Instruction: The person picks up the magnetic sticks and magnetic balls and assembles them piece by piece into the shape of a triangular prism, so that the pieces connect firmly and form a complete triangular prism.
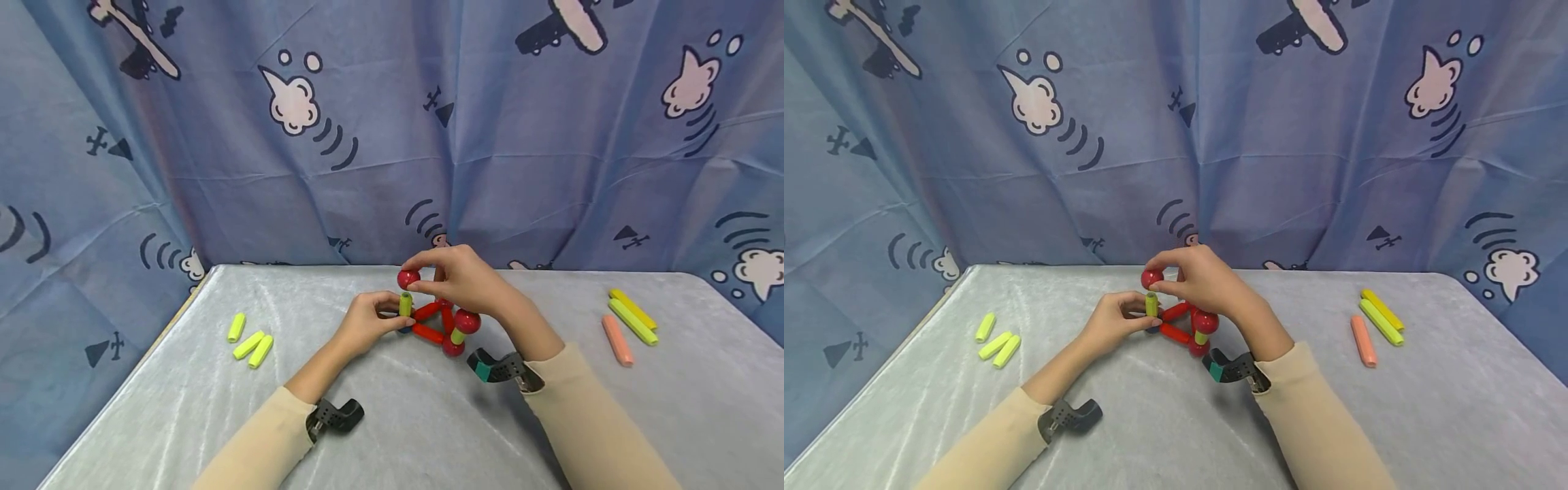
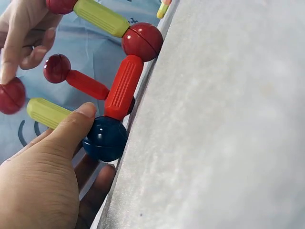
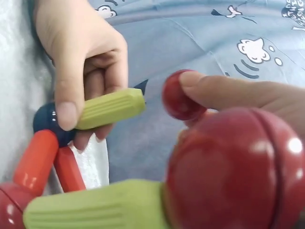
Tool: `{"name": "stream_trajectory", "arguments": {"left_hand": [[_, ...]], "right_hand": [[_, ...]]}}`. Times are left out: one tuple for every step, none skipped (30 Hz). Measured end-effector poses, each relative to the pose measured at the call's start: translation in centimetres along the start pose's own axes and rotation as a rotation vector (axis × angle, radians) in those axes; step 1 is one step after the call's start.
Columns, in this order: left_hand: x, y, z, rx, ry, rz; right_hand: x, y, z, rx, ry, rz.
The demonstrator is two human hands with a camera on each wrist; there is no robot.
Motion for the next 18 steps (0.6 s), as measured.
{"name": "stream_trajectory", "arguments": {"left_hand": [[0.1,-0.1,0.0,0.006,0.003,-0.003],[0.2,-0.1,0.1,0.011,0.006,-0.004],[0.3,-0.2,0.1,0.015,0.008,-0.004],[0.4,-0.2,0.1,0.019,0.011,-0.007],[0.5,-0.3,0.1,0.019,0.013,-0.010],[0.6,-0.3,0.1,0.020,0.014,-0.014],[0.7,-0.3,0.1,0.020,0.014,-0.015],[0.8,-0.3,0.1,0.012,0.015,-0.016],[1.0,-0.3,0.1,0.006,0.018,-0.016],[1.2,-0.2,0.1,-0.004,0.020,-0.016],[1.3,-0.1,0.0,-0.019,0.022,-0.015],[1.5,0.0,0.0,-0.028,0.024,-0.009],[1.6,0.0,0.1,-0.034,0.025,-0.006],[1.7,0.1,0.1,-0.039,0.024,-0.006],[1.7,0.1,0.2,-0.039,0.022,-0.004],[1.7,0.1,0.2,-0.041,0.016,-0.005],[1.5,0.2,0.2,-0.041,0.008,-0.006],[1.3,0.2,0.2,-0.038,-0.002,-0.005]], "right_hand": [[0.3,0.0,-0.1,0.011,0.022,-0.003],[0.5,-0.1,-0.1,0.017,0.038,-0.008],[0.6,-0.2,-0.2,0.023,0.050,-0.011],[0.6,-0.2,-0.3,0.025,0.059,-0.010],[0.6,-0.2,-0.4,0.022,0.061,-0.009],[0.4,-0.3,-0.6,0.023,0.056,-0.001],[0.1,-0.4,-0.8,0.026,0.039,0.015],[-0.5,-0.5,-1.0,0.032,0.007,0.026],[-1.2,-0.8,-1.4,0.047,-0.033,0.046],[-2.1,-1.1,-1.9,0.068,-0.081,0.063],[-3.1,-1.6,-2.5,0.100,-0.132,0.078],[-4.1,-2.2,-3.2,0.147,-0.179,0.090],[-5.2,-3.0,-4.0,0.201,-0.216,0.094],[-6.1,-3.9,-4.9,0.261,-0.239,0.083],[-6.9,-4.8,-5.9,0.317,-0.244,0.063],[-7.6,-5.8,-6.9,0.373,-0.231,0.030],[-8.1,-6.9,-8.0,0.428,-0.201,-0.015],[-8.6,-8.0,-9.1,0.477,-0.155,-0.067]]}}
Point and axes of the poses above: each hand's wrist, its own z-axis towards the middle knuckle, its own x-axis out of the palm, y = z × x, the point moved 9 cm from there along z, towards the middle knuckle, and after that the axes turned 3 degrees about -x, right-handed, at the moved point
